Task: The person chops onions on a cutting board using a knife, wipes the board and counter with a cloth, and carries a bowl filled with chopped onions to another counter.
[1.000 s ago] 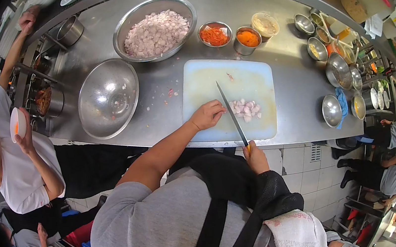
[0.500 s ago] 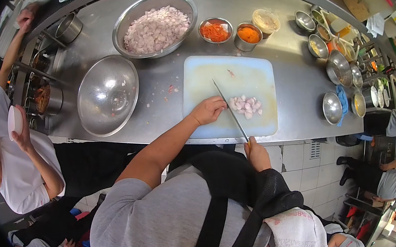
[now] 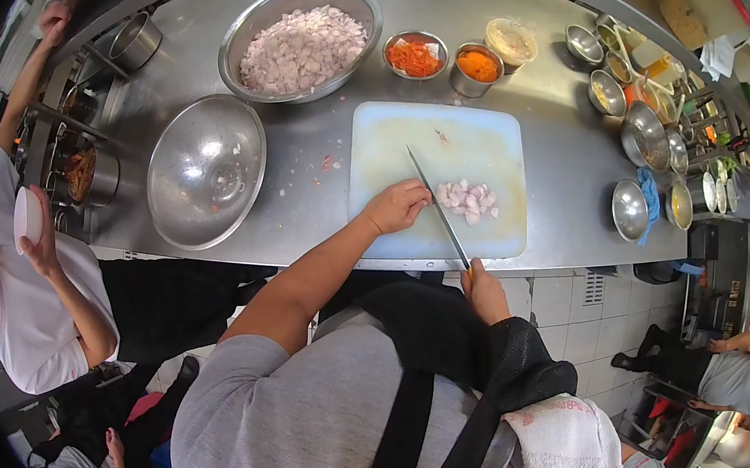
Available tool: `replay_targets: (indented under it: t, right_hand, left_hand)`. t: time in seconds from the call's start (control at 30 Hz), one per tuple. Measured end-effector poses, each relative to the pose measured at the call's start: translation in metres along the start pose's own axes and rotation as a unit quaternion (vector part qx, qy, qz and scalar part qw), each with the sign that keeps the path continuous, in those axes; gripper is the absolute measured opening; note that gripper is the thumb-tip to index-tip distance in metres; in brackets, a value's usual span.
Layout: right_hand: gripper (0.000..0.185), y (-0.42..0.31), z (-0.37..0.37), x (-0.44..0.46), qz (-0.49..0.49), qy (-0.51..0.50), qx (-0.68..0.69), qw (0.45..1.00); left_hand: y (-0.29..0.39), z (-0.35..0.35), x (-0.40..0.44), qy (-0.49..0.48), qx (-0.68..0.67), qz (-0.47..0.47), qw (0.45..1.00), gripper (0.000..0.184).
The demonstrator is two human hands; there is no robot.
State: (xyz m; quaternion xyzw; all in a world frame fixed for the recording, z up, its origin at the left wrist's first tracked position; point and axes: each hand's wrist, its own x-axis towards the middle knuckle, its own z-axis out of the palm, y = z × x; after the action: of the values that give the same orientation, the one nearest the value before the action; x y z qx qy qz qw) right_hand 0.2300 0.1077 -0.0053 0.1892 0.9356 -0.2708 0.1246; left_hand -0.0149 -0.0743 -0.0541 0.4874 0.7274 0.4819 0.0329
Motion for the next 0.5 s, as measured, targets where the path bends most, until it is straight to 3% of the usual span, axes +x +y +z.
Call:
replay_targets:
  t: [0.13, 0.27, 0.37, 0.43, 0.5]
  right_hand:
    - [0.031, -0.013, -0.022, -0.006, 0.015, -0.001, -0.012, 1.0]
    - [0.032, 0.004, 0.0, -0.002, 0.017, -0.01, -0.009, 1.0]
    - [0.032, -0.005, -0.008, 0.007, -0.022, 0.006, 0.012, 1.0]
    - [0.032, -0.023, -0.03, -0.006, 0.034, -0.014, -0.01, 0.999]
    - [0.032, -0.006, -0.01, -0.003, 0.025, -0.006, 0.001, 1.0]
  left_hand:
    - [-0.001, 0.0, -0.002, -0.006, 0.018, 0.001, 1.0, 0.012]
    - [0.001, 0.0, 0.001, -0.004, -0.001, -0.006, 1.0, 0.012]
    - [0.0, 0.0, 0.001, -0.004, 0.002, -0.002, 1.0, 0.012]
    - [-0.001, -0.001, 0.001, 0.005, 0.013, 0.008, 1.0, 0.012]
    - [-0.002, 0.001, 0.001, 0.016, 0.018, 0.018, 1.0, 0.012]
